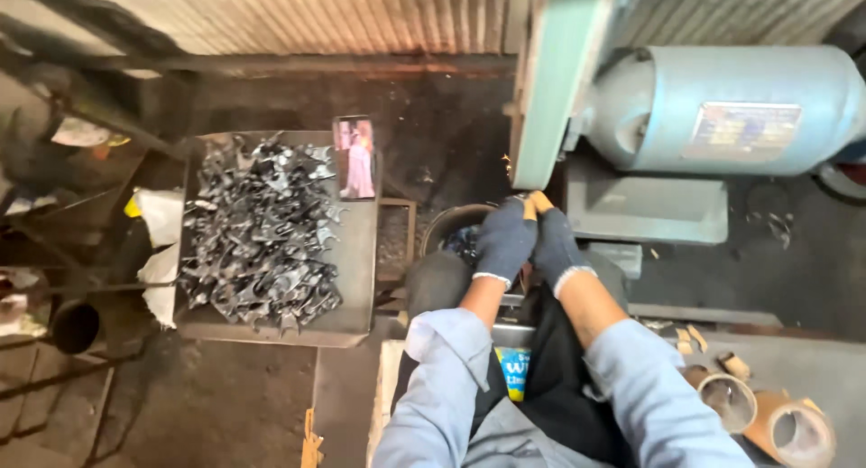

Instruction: The person sits at a bench grinder and grinds small metal workpieces against the spinning abrasive wheel, producing sparks, then places each finished piece onto a tray already piled with ground parts. They repeat this grind-and-place cycle throughout the episode while a phone plays video beside the tray.

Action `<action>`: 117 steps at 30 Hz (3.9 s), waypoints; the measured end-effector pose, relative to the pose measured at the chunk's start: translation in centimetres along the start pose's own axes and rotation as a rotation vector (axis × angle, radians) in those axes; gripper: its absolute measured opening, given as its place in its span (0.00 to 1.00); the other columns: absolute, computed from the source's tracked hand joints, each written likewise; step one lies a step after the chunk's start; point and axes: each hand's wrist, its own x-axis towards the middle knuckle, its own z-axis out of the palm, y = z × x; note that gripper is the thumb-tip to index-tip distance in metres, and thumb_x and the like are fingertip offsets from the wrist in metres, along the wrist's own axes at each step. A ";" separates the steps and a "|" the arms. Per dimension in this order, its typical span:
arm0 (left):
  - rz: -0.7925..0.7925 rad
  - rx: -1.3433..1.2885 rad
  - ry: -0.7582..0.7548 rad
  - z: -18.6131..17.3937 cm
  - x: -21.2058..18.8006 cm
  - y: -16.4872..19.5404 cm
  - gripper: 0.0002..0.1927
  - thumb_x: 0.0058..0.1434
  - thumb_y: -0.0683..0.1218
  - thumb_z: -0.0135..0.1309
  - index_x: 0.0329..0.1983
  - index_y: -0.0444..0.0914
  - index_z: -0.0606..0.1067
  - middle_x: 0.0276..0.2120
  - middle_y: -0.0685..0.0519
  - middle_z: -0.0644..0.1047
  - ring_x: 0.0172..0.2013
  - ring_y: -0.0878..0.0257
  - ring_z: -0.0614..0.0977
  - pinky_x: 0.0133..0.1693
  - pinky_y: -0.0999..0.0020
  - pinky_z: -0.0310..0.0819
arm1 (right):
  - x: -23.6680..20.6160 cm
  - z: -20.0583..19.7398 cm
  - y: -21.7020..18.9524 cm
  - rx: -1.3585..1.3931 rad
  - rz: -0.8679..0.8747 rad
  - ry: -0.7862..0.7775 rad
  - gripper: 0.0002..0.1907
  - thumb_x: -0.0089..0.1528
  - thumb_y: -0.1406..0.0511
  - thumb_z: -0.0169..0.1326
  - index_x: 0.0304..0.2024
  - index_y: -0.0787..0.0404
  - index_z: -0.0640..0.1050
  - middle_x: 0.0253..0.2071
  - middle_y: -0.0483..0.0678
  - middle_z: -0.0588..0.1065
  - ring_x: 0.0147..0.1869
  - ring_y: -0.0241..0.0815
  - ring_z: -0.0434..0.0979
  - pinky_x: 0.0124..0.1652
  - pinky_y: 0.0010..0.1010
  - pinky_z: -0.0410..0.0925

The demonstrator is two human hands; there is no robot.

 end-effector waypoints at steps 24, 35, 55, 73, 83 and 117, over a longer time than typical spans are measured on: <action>0.003 -0.774 -0.127 4.2 0.4 -2.0 0.19 0.69 0.51 0.53 0.57 0.36 0.78 0.42 0.48 0.82 0.43 0.63 0.79 0.46 0.68 0.72 | -3.5 -0.8 -2.3 -0.017 -0.332 0.094 0.14 0.70 0.63 0.55 0.52 0.68 0.77 0.44 0.48 0.78 0.44 0.37 0.78 0.44 0.28 0.72; 0.232 -0.502 -0.177 -2.1 -5.7 -2.5 0.18 0.70 0.50 0.53 0.58 0.35 0.75 0.47 0.41 0.81 0.47 0.49 0.83 0.48 0.58 0.74 | -7.2 -1.0 -2.9 -0.683 -0.514 0.108 0.23 0.62 0.65 0.63 0.58 0.66 0.74 0.46 0.45 0.78 0.50 0.36 0.77 0.50 0.28 0.69; -0.096 -0.233 -0.109 -0.7 -0.9 -1.5 0.15 0.61 0.51 0.55 0.45 0.37 0.78 0.38 0.39 0.81 0.41 0.44 0.83 0.43 0.54 0.75 | -0.8 0.3 0.2 0.129 -0.098 -0.056 0.14 0.70 0.60 0.54 0.49 0.66 0.77 0.43 0.48 0.76 0.45 0.42 0.76 0.44 0.34 0.71; 0.013 -0.850 -0.027 2.4 -0.6 -4.3 0.15 0.67 0.42 0.52 0.55 0.32 0.76 0.45 0.45 0.81 0.46 0.59 0.80 0.48 0.67 0.74 | -2.7 0.2 -2.9 -0.201 -0.109 -0.028 0.17 0.67 0.61 0.54 0.51 0.67 0.79 0.44 0.46 0.80 0.45 0.34 0.79 0.46 0.26 0.72; 0.037 -0.522 0.042 3.7 0.4 -3.4 0.15 0.65 0.48 0.50 0.50 0.36 0.78 0.44 0.42 0.83 0.45 0.51 0.85 0.48 0.63 0.76 | 0.7 -3.4 1.1 -0.061 -0.042 -0.002 0.16 0.70 0.60 0.53 0.51 0.66 0.78 0.40 0.47 0.77 0.38 0.37 0.74 0.36 0.28 0.68; 0.149 -0.893 -0.459 1.4 3.3 -5.4 0.14 0.70 0.44 0.53 0.52 0.30 0.79 0.46 0.47 0.84 0.44 0.60 0.85 0.46 0.65 0.80 | -3.1 -1.8 -0.7 -0.319 -0.074 -0.059 0.24 0.67 0.56 0.58 0.52 0.73 0.78 0.41 0.48 0.76 0.39 0.34 0.71 0.38 0.28 0.63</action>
